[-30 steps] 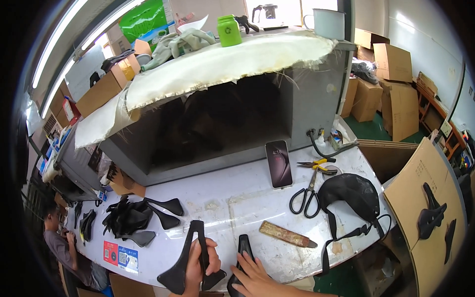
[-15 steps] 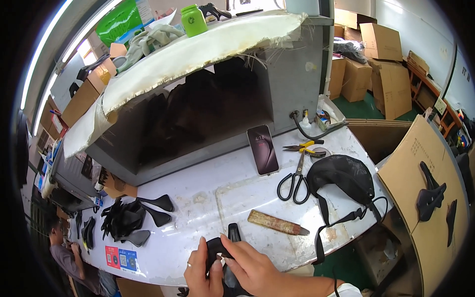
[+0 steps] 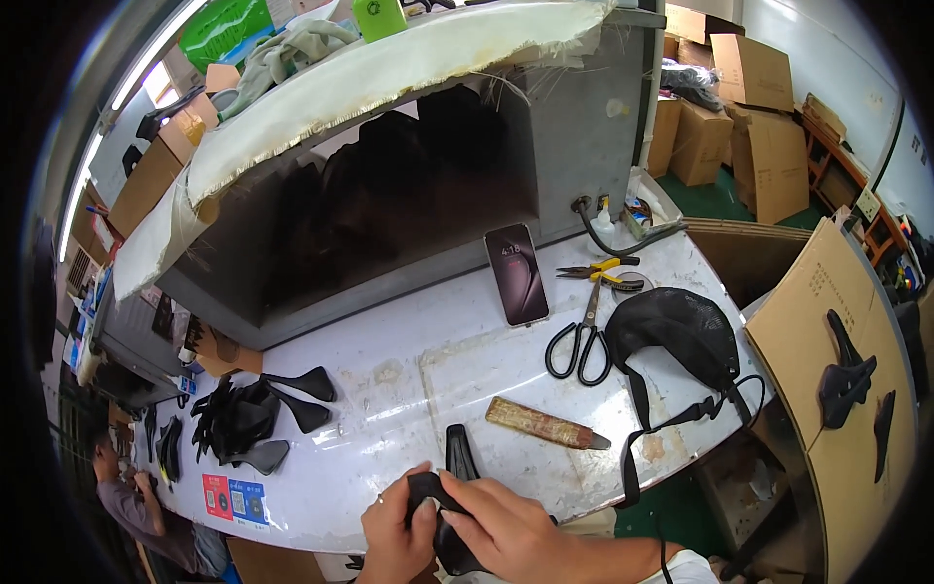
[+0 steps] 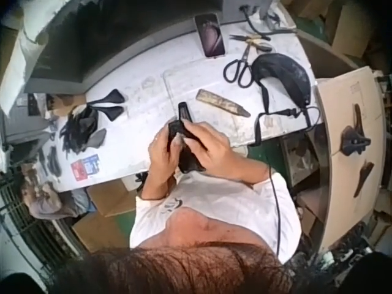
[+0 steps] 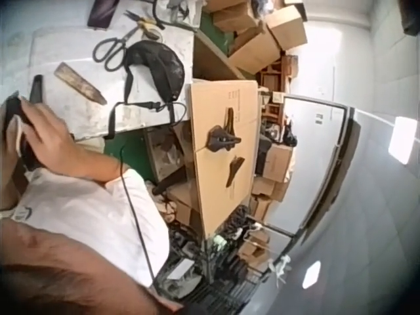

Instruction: Assembling the padding and base components of bicycle saddles at a factory workbench.

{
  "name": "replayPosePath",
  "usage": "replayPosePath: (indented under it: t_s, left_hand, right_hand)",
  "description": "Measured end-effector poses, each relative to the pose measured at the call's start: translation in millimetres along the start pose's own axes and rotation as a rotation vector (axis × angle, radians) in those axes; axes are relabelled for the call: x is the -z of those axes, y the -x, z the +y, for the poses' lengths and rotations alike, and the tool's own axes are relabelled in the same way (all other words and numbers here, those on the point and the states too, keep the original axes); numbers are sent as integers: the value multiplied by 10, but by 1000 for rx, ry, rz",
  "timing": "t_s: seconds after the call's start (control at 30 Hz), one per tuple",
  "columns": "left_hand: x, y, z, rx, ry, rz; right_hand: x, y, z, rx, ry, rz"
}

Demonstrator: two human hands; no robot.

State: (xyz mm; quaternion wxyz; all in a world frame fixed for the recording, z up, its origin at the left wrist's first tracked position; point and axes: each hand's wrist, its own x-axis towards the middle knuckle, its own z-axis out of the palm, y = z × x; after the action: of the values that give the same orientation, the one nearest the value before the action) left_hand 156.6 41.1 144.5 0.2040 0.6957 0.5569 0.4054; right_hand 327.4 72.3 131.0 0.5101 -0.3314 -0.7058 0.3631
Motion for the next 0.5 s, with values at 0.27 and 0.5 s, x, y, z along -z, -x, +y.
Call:
replayPosePath:
  t_s: [0.27,0.5]
  left_hand:
    - [88,141,-17,-115,79,-70]
    - [46,152,-22,-153,16,-78]
  right_hand:
    - [104,-151,106,-143,103,-235]
    - [77,-117,133,56,368,-268]
